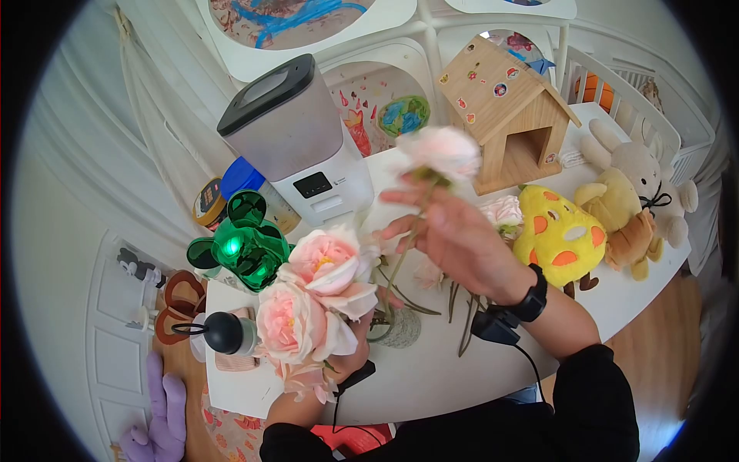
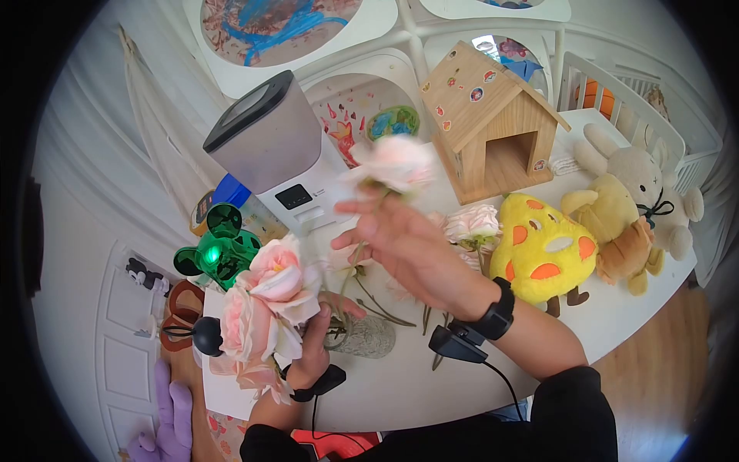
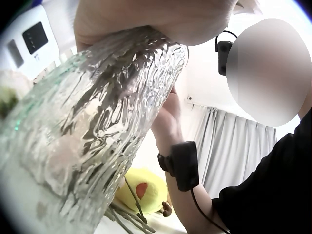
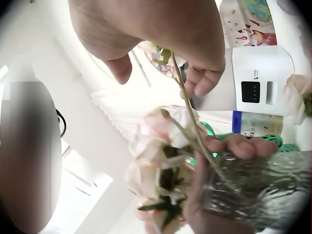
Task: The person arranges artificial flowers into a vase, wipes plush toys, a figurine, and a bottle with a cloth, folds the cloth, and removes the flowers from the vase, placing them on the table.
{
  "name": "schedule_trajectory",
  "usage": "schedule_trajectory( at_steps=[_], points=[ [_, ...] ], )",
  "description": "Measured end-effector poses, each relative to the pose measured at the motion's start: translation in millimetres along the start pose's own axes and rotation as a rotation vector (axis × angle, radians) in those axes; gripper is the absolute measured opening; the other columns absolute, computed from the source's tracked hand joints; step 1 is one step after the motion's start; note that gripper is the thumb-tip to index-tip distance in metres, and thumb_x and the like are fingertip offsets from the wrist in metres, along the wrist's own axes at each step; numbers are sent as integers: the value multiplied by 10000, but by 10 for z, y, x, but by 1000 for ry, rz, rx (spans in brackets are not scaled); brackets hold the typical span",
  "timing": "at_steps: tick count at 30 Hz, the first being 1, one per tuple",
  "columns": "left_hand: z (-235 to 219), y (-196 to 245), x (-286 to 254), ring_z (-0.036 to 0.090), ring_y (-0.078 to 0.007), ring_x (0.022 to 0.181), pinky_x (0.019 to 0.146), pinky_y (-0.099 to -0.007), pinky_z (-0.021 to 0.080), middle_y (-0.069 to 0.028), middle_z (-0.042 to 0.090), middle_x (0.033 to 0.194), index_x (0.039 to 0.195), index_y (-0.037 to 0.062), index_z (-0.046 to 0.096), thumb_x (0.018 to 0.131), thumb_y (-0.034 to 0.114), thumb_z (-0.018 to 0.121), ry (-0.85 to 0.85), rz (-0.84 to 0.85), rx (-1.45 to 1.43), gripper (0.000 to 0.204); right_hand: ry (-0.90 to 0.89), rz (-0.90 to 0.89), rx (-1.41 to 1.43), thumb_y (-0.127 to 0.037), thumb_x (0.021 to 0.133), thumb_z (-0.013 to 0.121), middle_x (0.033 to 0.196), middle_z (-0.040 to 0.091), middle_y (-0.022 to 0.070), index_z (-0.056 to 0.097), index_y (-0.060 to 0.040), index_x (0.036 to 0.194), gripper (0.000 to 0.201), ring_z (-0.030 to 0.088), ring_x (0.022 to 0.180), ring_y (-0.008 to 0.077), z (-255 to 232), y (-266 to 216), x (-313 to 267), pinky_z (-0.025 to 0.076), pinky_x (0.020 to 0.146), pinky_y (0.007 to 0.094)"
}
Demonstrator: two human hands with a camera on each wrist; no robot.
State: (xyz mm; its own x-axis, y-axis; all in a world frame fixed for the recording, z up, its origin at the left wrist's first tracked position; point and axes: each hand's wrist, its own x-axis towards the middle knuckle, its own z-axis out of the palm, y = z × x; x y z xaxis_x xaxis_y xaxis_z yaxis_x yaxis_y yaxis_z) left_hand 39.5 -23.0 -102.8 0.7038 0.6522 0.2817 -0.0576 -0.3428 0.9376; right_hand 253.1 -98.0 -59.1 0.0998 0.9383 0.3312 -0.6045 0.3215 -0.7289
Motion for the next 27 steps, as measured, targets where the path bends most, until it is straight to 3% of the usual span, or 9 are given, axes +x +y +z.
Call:
schedule_trajectory(
  at_steps=[2, 6, 11, 14, 20, 22, 25, 26, 27],
  points=[
    [-96, -35, 70, 632, -217, 920, 884, -353, 473, -130, 696, 918, 968, -3, 615, 1053, 303, 397, -162, 154, 316, 386, 150, -145, 88, -230, 1025, 585, 1376, 539, 165, 429, -89, 1436, 462, 639, 1015, 207, 8, -95, -26, 504, 892, 349],
    [-49, 84, 68, 629, -208, 911, 885, -347, 465, -123, 699, 896, 960, 3, 631, 1071, 354, 350, -144, 103, 305, 463, 80, -135, 76, -154, 1047, 548, 1128, 651, 133, 517, -53, 1257, 234, 676, 934, 196, 17, -11, -27, 533, 859, 334],
    [4, 2, 64, 617, -219, 968, 909, -357, 456, -120, 685, 972, 1039, 17, 615, 1033, 332, 437, -53, 127, 291, 363, 7, -130, -56, -61, 1016, 579, 1108, 668, 127, 533, -24, 1196, 189, 717, 934, 200, 112, 172, -57, 567, 778, 305],
    [31, -62, 55, 610, -226, 1002, 924, -364, 451, -118, 676, 1017, 1086, 25, 606, 1011, 319, 489, 7, 141, 278, 326, 4, -177, -115, -62, 1025, 559, 1132, 673, 170, 528, -29, 1178, 160, 710, 969, 229, 150, 243, -94, 580, 793, 344],
    [-24, -158, 104, 596, -239, 1069, 953, -376, 441, -114, 660, 1108, 1181, 41, 588, 966, 293, 594, 130, 167, 255, 332, 8, -41, -321, -26, 993, 611, 1041, 664, 108, 605, -13, 1118, 126, 665, 898, 166, 217, 329, -174, 532, 808, 305],
    [-104, -193, 37, 591, -244, 1092, 962, -381, 438, -113, 654, 1139, 1212, 46, 582, 951, 285, 629, 169, 178, 244, 357, 29, -345, -632, -61, 981, 643, 987, 658, 49, 656, -50, 1062, 83, 604, 755, 99, 228, 449, -134, 465, 650, 244],
    [35, -276, -10, 584, -251, 1126, 977, -387, 433, -111, 646, 1184, 1260, 54, 573, 928, 272, 681, 219, 197, 232, 411, -79, -396, -737, -105, 990, 643, 1031, 651, 23, 641, -81, 1137, 148, 608, 848, 113, 165, 520, -104, 479, 715, 270],
    [72, -301, -36, 581, -253, 1137, 982, -389, 432, -110, 643, 1199, 1275, 57, 570, 921, 267, 699, 238, 202, 229, 432, -78, -397, -736, -105, 990, 643, 1031, 651, 23, 641, -81, 1137, 148, 608, 848, 113, 165, 449, -115, 479, 715, 270],
    [59, -320, -52, 579, -255, 1148, 986, -391, 430, -110, 640, 1214, 1291, 60, 567, 914, 263, 716, 262, 206, 226, 454, -68, -110, -518, -143, 996, 642, 1057, 645, 19, 621, -80, 1172, 188, 604, 897, 121, 148, 308, -137, 478, 751, 278]
  ],
)
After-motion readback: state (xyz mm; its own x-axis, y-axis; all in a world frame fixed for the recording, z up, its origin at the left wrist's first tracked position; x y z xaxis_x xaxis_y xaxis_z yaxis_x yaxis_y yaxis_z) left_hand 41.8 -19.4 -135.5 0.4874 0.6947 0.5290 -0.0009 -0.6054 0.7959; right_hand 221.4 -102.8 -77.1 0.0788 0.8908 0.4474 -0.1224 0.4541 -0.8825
